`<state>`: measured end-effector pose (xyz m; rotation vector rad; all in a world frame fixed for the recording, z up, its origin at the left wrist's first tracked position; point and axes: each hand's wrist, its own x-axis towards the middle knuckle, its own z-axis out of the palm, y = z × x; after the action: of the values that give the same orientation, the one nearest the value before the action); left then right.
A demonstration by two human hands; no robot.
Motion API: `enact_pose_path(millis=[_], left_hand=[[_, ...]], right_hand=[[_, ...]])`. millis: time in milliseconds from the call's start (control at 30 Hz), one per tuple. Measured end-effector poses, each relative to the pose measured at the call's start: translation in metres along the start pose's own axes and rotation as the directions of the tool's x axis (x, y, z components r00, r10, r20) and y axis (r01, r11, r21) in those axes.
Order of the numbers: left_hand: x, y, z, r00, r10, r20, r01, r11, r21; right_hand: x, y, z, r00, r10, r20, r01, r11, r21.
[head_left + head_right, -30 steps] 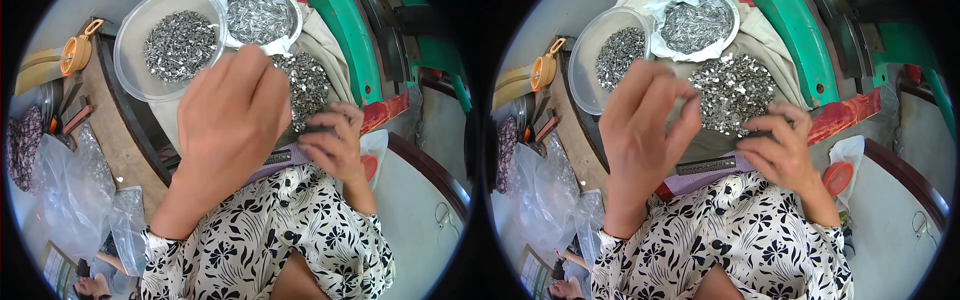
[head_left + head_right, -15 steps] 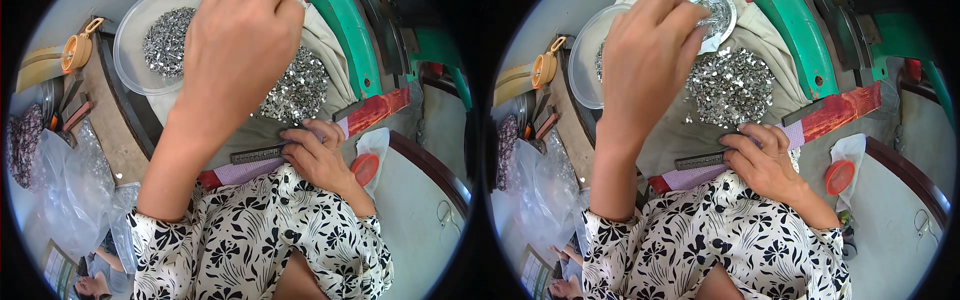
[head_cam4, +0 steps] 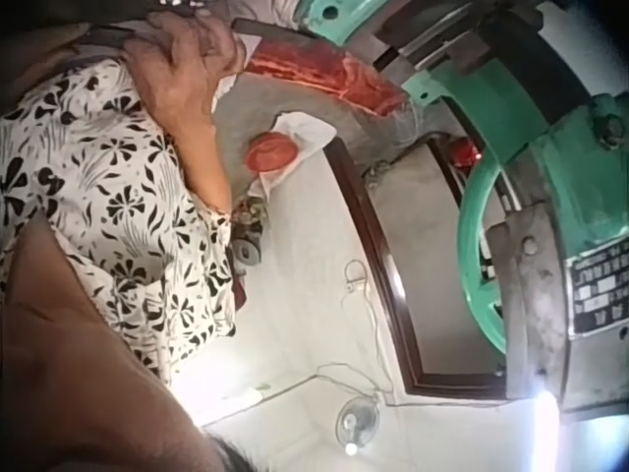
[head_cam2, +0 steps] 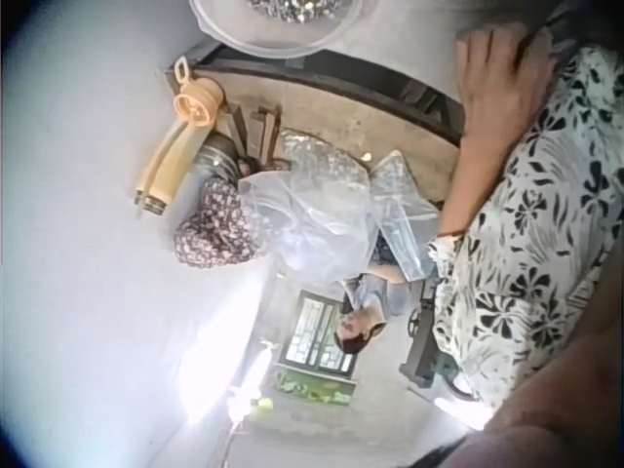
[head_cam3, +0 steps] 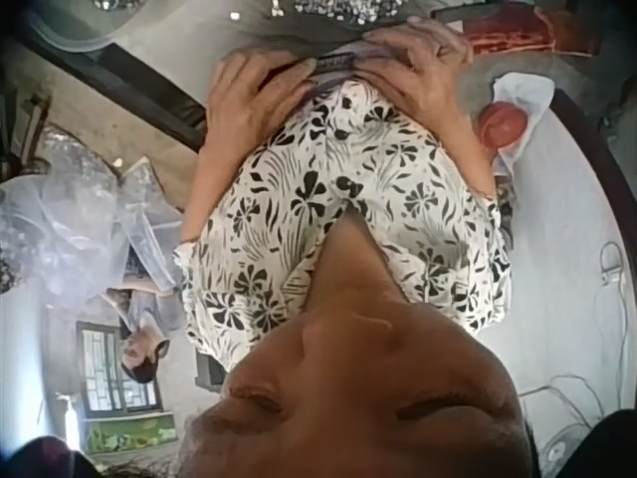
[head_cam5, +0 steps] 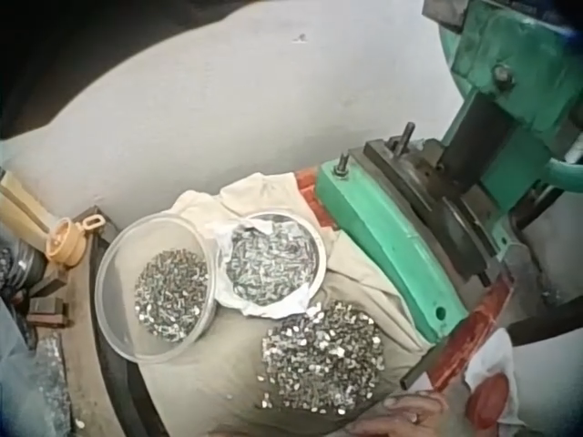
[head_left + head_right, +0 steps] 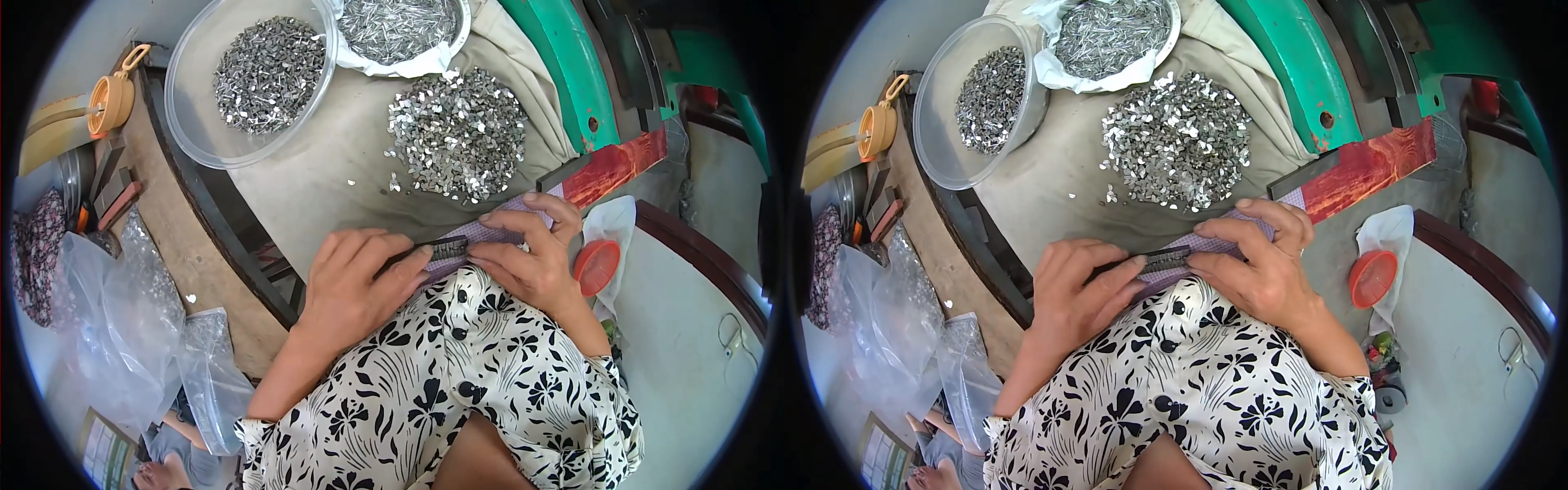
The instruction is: Manually placing small metal components into a slotted jig strip for assembly.
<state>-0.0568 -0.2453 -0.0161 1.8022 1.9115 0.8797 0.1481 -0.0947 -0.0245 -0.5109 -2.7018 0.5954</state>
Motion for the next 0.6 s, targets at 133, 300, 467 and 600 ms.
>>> enact_pose_path(millis=[133,300,467,600], left_hand=[[-0.01,-0.007,0.01,0.994,0.082,0.072,-0.087,0.994,0.067],[-0.012,-0.007,0.011,0.99,0.119,0.073,-0.126,0.988,0.093],[-0.015,-0.009,0.009,0.998,0.013,-0.057,-0.013,1.0,-0.002],[-0.019,-0.012,0.001,0.995,-0.072,-0.063,0.073,0.997,0.018]], right_hand=[[0.004,-0.003,0.001,0.996,-0.068,0.05,0.072,0.994,-0.081],[0.005,-0.005,0.005,0.993,-0.079,0.087,0.09,0.988,-0.126],[0.0,-0.004,0.002,0.998,-0.062,0.028,0.065,0.995,-0.08],[-0.002,-0.007,0.002,0.989,-0.134,0.066,0.145,0.969,-0.202]])
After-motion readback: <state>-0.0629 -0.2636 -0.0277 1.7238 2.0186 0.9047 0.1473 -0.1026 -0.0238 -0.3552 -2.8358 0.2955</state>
